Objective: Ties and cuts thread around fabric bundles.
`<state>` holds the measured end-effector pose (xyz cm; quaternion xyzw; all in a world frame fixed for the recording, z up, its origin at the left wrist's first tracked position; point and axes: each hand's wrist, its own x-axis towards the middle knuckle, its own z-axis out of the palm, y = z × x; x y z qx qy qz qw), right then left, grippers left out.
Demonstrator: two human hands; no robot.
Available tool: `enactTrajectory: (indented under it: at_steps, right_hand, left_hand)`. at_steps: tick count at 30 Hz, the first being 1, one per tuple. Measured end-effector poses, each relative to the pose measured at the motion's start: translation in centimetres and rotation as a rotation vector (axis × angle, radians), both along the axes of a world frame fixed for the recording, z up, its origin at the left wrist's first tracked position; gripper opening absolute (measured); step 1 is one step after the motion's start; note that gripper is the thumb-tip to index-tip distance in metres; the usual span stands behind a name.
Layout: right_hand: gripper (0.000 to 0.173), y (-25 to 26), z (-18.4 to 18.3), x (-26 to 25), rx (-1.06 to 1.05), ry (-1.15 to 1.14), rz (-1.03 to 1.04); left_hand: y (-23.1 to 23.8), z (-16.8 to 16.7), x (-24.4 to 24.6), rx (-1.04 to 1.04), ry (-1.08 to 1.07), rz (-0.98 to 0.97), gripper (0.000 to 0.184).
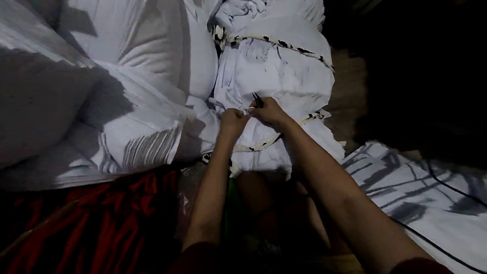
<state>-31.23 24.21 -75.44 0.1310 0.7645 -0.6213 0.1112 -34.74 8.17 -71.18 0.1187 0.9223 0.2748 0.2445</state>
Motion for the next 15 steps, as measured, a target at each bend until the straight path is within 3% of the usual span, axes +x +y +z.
enactTrajectory:
  at_steps: [4,10,15]
  right_hand:
    - [0.02,0.2,-0.3,0.1,-0.052,-0.011,-0.022]
    - [0.021,0.0,-0.6,0.3,0.005,0.049,-0.037]
    - [0.02,0.1,-0.4,0.5,0.013,0.066,-0.027]
  left_hand:
    - [0.3,-1.7,0.3,0.129,0.059,0.068,0.024]
    - [-0.5,-5.2,0.5,0.493,-0.129,0.366,0.025]
    - [-0.7,-4.2,1.2,0.826,-0.274,0.469,0.019]
